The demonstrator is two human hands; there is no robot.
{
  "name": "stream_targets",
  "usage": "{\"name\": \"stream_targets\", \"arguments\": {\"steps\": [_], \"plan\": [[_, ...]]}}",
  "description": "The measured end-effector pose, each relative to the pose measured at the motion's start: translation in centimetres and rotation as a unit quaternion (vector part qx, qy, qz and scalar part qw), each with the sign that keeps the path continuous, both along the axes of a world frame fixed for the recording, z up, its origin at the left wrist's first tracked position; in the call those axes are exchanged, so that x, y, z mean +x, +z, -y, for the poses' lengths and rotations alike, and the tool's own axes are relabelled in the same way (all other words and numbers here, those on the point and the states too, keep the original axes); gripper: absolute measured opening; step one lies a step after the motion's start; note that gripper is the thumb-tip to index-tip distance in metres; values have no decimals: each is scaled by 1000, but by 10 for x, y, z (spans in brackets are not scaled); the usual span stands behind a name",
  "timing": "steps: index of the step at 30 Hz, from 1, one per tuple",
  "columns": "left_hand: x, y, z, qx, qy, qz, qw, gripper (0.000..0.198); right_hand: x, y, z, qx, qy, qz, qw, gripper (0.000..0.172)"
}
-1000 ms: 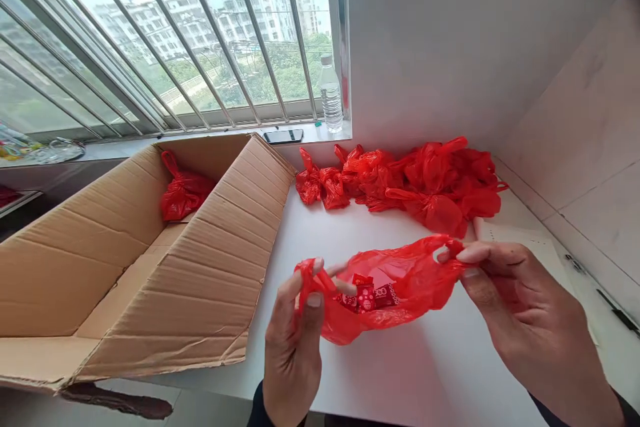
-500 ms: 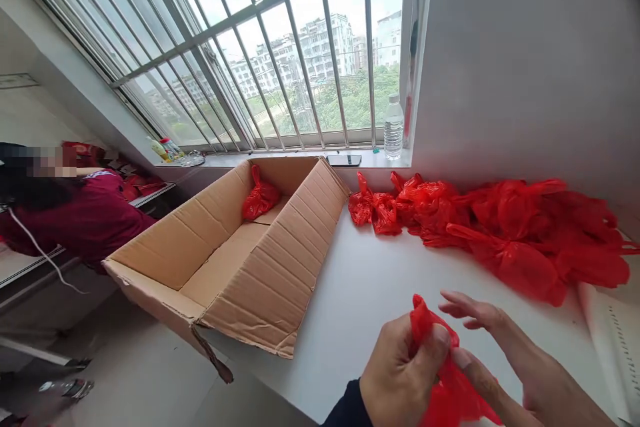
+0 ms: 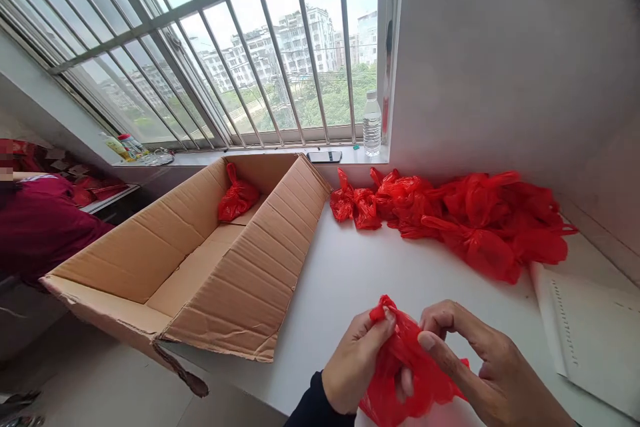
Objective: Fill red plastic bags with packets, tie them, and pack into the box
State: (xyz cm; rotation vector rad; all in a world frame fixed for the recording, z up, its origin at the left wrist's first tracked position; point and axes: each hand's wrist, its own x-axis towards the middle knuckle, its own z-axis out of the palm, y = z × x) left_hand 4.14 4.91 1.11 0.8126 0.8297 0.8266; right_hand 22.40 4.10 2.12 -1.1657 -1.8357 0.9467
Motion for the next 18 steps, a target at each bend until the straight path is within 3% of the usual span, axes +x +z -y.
{"name": "stream_targets", "arguments": {"steps": [3,7,13,18], "plan": [[-1,9,4,-8,2,6,1000,51,-5,-2,2,47,-9,-7,999,16],[-3,16,8,71,-15,-22,997,41,-8,-1,1,131,19,-1,991,9],[-3,3,2,-12,52,59,997,41,-3,4,5,65,16,-12,998,9],[-1,14,3,-37,56,84,994,27,-6,-2,7,32,28,-19,999,8]]}}
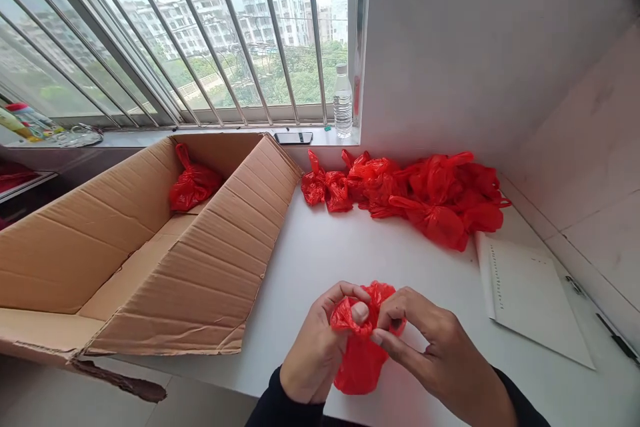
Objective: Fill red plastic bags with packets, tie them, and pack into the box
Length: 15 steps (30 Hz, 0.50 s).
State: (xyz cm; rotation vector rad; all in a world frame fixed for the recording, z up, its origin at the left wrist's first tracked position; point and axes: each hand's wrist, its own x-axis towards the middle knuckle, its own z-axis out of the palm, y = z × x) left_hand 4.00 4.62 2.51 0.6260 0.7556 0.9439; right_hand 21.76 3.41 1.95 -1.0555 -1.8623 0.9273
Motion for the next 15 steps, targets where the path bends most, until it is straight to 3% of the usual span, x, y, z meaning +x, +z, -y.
{"name": "stream_targets", "arguments": {"steps": [3,8,13,15], "plan": [[-1,1,2,30,-11,-8,999,33,-2,-6,-1,-23,5,-1,1000,6],[-4,-2,0,49,-3,-31,998,23,-2,-5,-1,-48,-11,-8,999,3],[-5,2,-1,103,-52,-67,991,39,-4,-1,-4,-98,-30,-39,994,8],[-3,-1,-3,112,-53,-57,991,29,-5,-1,-4,-101,-25,-52,993,6]]}}
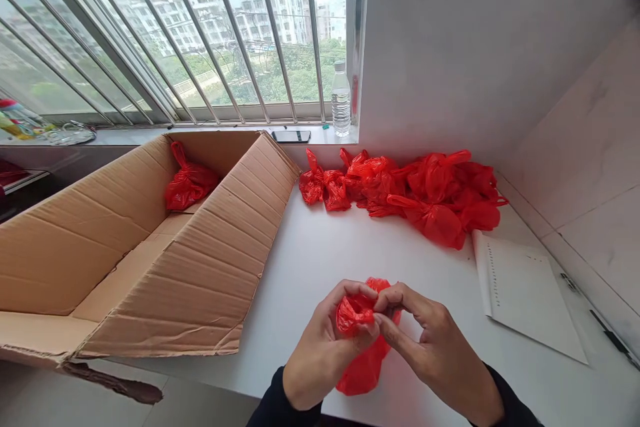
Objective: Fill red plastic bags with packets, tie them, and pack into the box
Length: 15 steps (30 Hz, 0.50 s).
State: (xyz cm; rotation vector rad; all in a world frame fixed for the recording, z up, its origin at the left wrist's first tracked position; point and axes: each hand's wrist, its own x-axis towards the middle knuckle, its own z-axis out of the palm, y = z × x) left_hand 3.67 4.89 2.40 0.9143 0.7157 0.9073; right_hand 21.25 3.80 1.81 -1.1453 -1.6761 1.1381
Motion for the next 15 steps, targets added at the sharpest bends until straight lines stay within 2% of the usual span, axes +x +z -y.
{"name": "stream_targets", "arguments": {"steps": [6,9,12,15], "plan": [[1,-17,-9,-55,48,3,997,31,2,2,2,-14,-6,-25,1000,7],[-1,-13,-9,-50,36,20,998,23,3,1,1,-17,6,-7,1000,5],[-2,-7,-7,-9,-2,-5,1000,33,3,0,0,-16,22,12,1000,6],[-3,-5,-6,14,14,-29,999,25,3,1,-1,-21,31,15,999,6]]}}
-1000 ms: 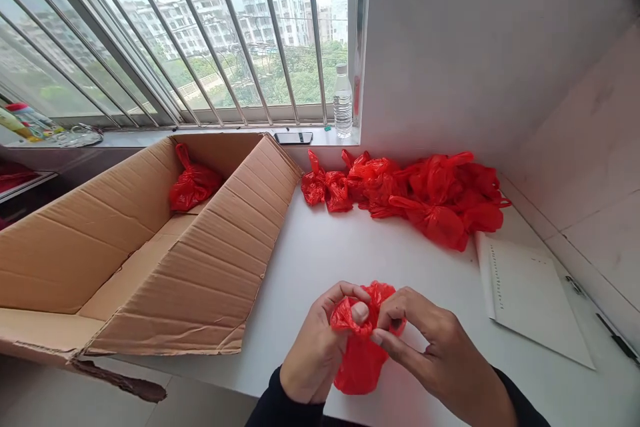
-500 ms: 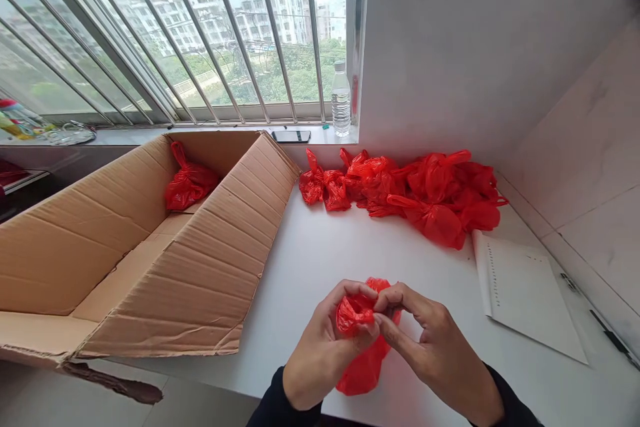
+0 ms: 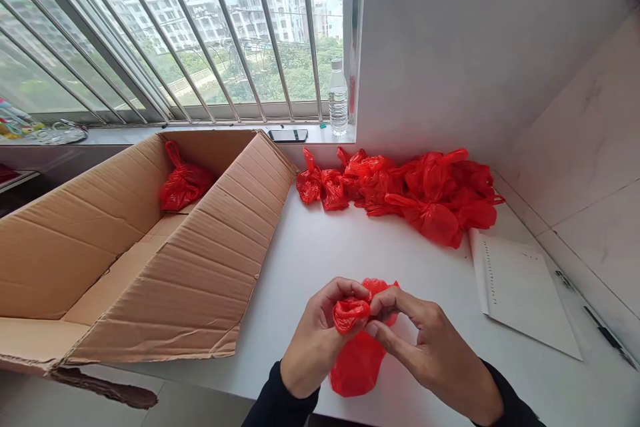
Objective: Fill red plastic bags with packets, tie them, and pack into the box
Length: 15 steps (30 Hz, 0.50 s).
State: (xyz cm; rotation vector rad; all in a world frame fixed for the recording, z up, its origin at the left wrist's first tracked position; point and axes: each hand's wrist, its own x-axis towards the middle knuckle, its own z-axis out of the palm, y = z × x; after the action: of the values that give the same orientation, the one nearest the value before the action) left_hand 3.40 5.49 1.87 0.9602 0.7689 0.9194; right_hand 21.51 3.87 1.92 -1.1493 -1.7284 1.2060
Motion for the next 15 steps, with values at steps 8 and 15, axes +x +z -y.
{"name": "stream_targets", "arguments": {"steps": [8,15], "plan": [[-6,3,7,148,-12,-191,970,19,-3,-6,-15,5,-17,-24,1000,31],[-6,-21,7,470,90,-287,830,32,0,-20,-30,-136,111,-102,979,34]]}}
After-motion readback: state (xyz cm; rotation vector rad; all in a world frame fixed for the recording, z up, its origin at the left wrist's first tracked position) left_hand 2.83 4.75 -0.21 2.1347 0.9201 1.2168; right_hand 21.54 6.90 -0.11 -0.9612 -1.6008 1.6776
